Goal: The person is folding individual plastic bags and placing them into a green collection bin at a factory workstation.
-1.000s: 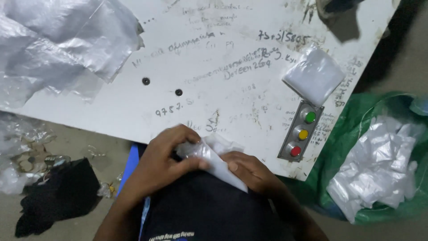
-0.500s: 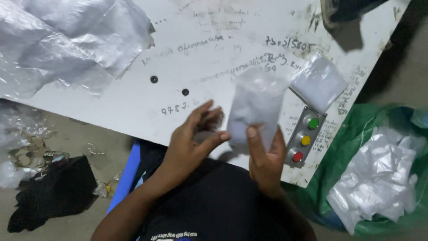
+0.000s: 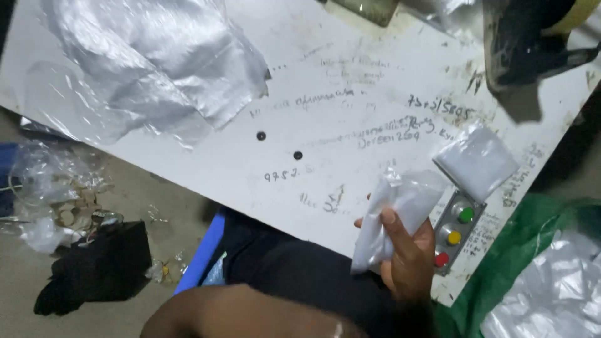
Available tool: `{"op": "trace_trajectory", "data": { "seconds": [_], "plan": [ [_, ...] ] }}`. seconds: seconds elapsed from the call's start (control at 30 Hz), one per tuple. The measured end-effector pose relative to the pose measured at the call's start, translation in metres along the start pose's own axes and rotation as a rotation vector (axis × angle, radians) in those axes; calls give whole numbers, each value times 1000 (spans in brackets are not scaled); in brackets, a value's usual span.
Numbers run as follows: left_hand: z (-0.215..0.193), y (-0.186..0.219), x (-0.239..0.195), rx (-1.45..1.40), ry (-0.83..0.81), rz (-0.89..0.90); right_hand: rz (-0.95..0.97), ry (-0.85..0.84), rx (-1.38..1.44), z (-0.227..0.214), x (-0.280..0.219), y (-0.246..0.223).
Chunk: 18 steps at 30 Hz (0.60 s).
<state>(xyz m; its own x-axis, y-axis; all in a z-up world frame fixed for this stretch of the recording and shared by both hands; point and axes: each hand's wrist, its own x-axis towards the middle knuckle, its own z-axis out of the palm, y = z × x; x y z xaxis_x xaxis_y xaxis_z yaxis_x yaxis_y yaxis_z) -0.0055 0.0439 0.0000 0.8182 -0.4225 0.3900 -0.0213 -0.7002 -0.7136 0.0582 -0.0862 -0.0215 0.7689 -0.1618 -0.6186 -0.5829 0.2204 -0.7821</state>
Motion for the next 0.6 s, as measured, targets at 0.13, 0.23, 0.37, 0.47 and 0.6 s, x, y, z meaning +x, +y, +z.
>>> {"op": "trace_trajectory", "data": {
  "seconds": [0.13, 0.23, 0.37, 0.47, 0.6],
  "plan": [
    [71, -72, -17, -1404, -65, -652, 40, 1, -22, -5, 1, 8],
    [133, -70, 1, -1789, -69, -1133, 38, -38, 34, -15, -3, 26],
    [206, -63, -19, -1189, -385, -1147, 21, -50, 30, -21, -4, 27],
    [226, -55, -40, -1003, -326, -930, 68, 55, -6, -13, -3, 8],
    [230, -48, -42, -924, -313, -970, 14, -9, 9, -20, 2, 21]
  ]
}}
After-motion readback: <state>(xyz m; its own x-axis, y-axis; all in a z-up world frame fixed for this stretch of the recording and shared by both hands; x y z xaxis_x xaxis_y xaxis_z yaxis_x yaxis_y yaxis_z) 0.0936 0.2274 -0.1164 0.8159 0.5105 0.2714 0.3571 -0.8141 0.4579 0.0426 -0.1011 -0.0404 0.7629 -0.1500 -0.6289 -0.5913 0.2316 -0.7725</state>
